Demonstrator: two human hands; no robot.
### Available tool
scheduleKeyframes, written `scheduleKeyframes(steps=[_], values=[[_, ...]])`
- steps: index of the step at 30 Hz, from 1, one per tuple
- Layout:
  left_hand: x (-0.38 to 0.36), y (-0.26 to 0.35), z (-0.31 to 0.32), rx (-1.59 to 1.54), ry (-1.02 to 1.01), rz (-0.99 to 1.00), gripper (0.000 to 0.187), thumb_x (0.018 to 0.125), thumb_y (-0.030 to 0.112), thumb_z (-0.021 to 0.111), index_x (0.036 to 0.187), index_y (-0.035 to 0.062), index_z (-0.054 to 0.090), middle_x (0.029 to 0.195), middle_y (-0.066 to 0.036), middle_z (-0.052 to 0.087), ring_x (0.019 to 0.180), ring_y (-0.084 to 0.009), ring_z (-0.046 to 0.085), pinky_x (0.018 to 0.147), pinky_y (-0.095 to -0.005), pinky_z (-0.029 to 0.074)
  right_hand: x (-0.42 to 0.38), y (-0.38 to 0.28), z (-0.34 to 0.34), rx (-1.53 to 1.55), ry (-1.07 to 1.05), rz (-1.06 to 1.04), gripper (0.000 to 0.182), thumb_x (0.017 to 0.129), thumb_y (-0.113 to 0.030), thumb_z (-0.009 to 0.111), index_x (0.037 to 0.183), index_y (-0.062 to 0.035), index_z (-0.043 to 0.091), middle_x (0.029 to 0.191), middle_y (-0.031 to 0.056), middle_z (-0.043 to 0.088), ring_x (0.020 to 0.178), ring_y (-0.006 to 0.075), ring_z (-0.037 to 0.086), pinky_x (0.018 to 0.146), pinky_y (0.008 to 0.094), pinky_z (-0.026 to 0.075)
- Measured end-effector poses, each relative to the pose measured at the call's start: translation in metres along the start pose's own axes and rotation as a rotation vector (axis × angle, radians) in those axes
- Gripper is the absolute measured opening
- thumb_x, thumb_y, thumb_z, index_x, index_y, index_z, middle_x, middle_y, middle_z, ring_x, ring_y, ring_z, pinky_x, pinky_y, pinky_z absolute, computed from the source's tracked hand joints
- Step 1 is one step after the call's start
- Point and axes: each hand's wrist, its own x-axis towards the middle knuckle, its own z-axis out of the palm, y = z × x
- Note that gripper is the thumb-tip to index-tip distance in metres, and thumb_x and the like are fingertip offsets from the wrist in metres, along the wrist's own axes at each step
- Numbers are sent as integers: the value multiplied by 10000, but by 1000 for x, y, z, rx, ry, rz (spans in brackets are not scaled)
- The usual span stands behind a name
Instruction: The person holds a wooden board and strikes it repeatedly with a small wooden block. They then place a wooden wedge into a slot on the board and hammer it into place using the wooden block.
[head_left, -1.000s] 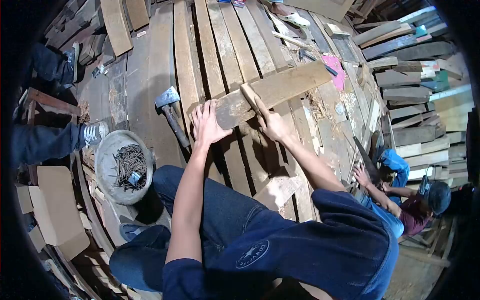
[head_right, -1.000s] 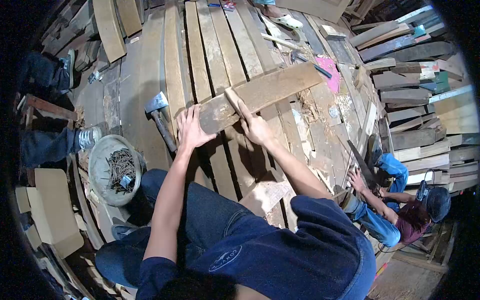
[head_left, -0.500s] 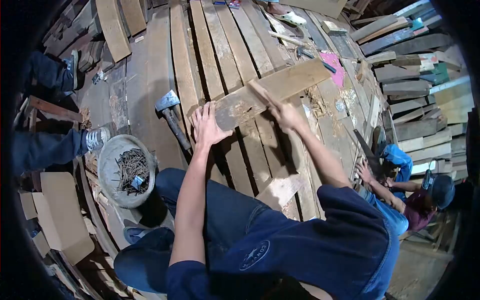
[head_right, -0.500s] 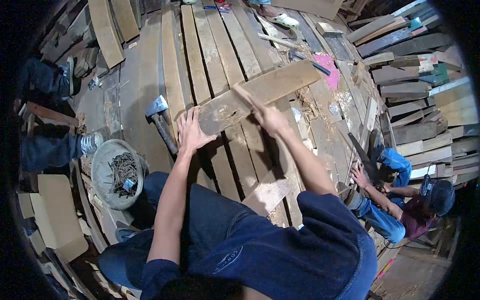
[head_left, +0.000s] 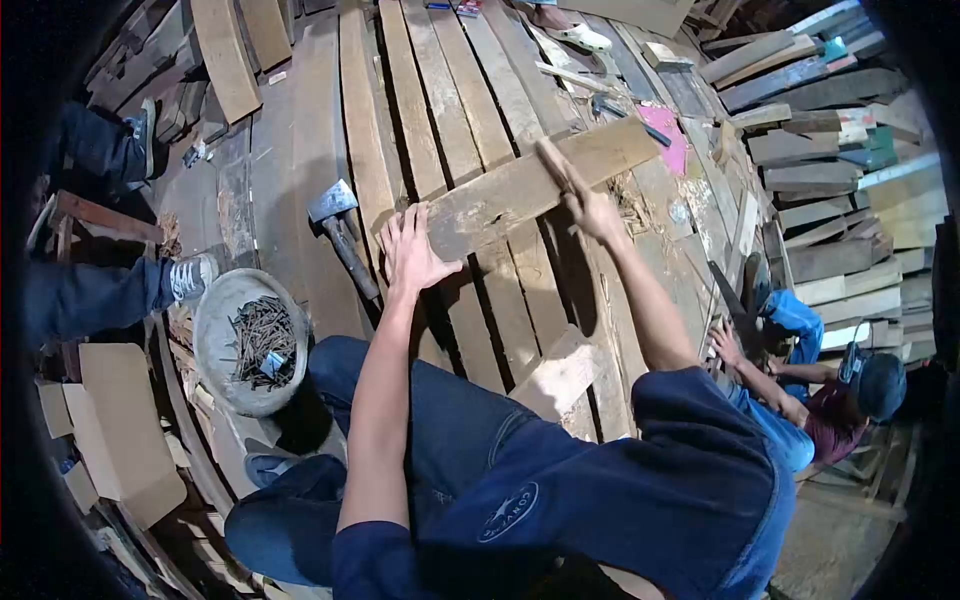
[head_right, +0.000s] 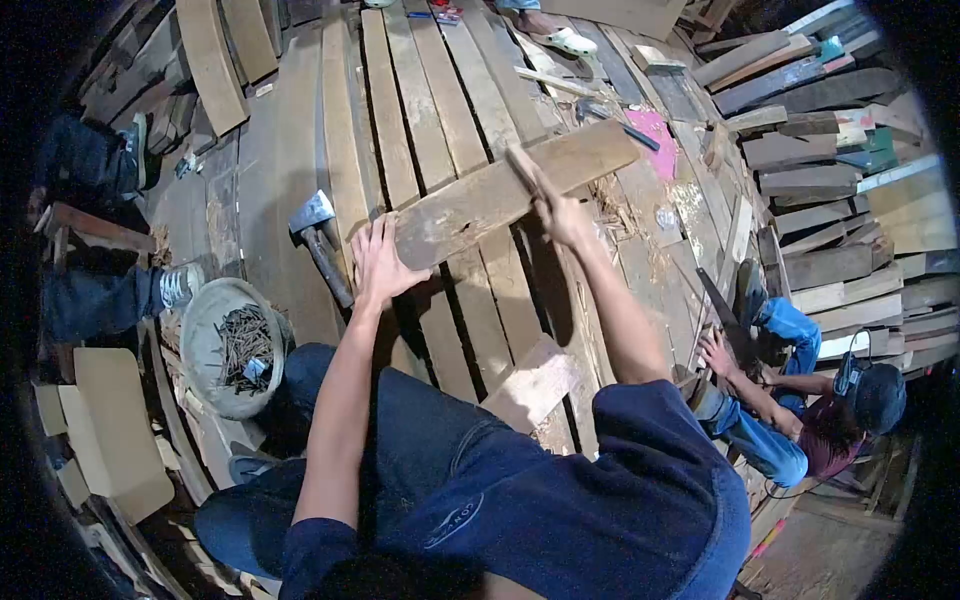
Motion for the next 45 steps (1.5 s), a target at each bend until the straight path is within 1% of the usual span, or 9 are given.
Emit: scheduleKeyframes(steps=[5,10,15,18,21,29,30,38,45], values=[[1,1,-1,25,-22,-1,1165,479,421,945,1450,15,447,1435,-167,475,1303,-419,423,1150,-559,293,33,43,44,16,323,103,714,973,-173,505,1614,-266,205,792,357,661,677,505,671,583,604,539],[-1,1,-2,19,-10,-9,1179,484,442,944,1457,8,439,1435,-170,479,1300,-422,425,1150,-550,304,-44,-7,53,-57,76,-263,707,952,-199,566,1603,-254,294,845,332,675,788,524,676,800,607,551],[2,2,-5,36,-9,11,1175,492,432,945,1462,14,431,1424,-168,482,1288,-426,431,1136,-558,318,34,78,2,-43,266,151,645,1001,-275,533,1593,-214,285,867,326,695,786,472,709,714,564,576],[2,-2,0,-23,-48,-13,1174,496,425,942,1474,34,425,1482,-169,451,1339,-446,410,1154,-583,289,21,54,20,66,188,205,684,995,-237,526,1611,-211,229,886,336,687,778,499,690,702,585,554],[3,-3,2,25,-90,-49,1200,499,435,943,1499,46,404,1505,-175,437,1379,-455,386,1177,-596,266,-50,-7,52,16,136,-187,746,945,-171,588,1610,-219,254,957,371,661,778,518,667,748,583,553],[1,4,-5,25,-28,-10,1173,475,426,944,1457,27,442,1431,-152,478,1302,-409,429,1137,-552,317,32,64,17,-16,244,206,696,997,-279,529,1612,-198,214,922,359,681,839,514,684,749,599,553],[2,0,-2,40,-39,-10,1195,475,437,944,1469,26,424,1437,-157,478,1307,-408,430,1143,-552,309,35,61,36,-20,324,166,666,999,-261,550,1604,-231,272,774,299,688,663,438,703,602,547,571],[-1,-4,3,27,-21,-4,1189,499,455,924,1485,26,415,1458,-166,467,1328,-420,416,1158,-553,293,-58,-21,75,-95,203,-329,745,955,-259,593,1611,-342,250,804,336,671,715,516,668,686,599,565],[0,-4,3,23,-11,2,1158,485,438,927,1449,11,450,1411,-169,496,1302,-416,429,1149,-548,301,-27,-10,42,8,196,89,729,1000,-218,543,1627,-175,172,766,332,668,655,507,665,611,574,546]])
